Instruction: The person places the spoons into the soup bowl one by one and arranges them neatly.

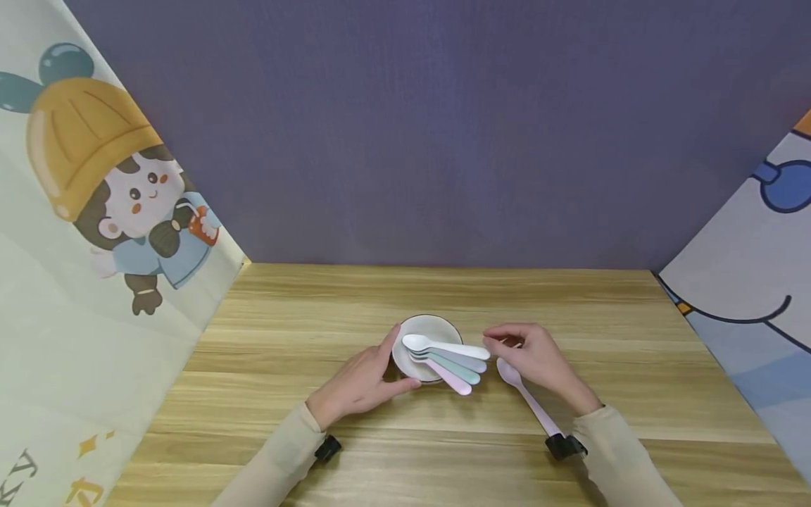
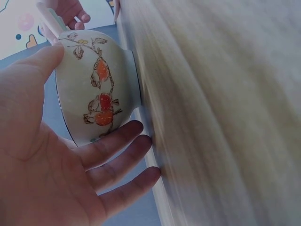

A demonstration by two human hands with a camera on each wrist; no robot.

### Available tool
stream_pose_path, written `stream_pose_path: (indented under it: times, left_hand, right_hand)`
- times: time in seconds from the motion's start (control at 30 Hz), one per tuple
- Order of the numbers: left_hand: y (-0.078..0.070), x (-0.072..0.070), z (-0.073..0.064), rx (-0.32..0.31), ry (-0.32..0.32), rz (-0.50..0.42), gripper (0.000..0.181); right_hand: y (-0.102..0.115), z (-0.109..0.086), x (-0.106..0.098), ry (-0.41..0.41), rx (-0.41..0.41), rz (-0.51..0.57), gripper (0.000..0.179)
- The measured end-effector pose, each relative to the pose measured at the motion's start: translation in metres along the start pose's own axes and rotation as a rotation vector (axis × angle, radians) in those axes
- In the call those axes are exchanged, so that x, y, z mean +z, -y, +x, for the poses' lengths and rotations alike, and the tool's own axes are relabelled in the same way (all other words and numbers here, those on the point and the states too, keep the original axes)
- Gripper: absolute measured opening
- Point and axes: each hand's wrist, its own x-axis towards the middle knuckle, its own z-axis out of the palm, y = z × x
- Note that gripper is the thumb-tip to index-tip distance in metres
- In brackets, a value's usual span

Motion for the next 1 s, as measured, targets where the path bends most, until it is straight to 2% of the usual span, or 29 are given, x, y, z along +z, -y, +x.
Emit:
stream_pose_path:
  times: [0.23,0.5,0.77,1.0]
  left_hand:
    - [-0.004,0.002,0.003,-0.001,0.002,0.000,0.113]
    - [-0.009,0.001,0.008,-0.007,-0.010,-0.001,0.113]
    - [-0.004,-0.001,-0.013,0.034,0.014,0.004,0.113]
    - [0.001,-0.005,-0.030,0.073,0.036,0.004,0.114]
  right_hand:
    - [-0.011,-0.002,-0.008,-0.021,0.006,0.031,0.035]
    - [-0.019,-0.003,-0.015,-0.005,0.023,0.021,0.035]
    - [-0.014,-0.039,0.002,-0.034,0.072,-0.007,0.033]
    - [-0.007,-0.067,0.017,-0.047,0.103,0.022,0.033]
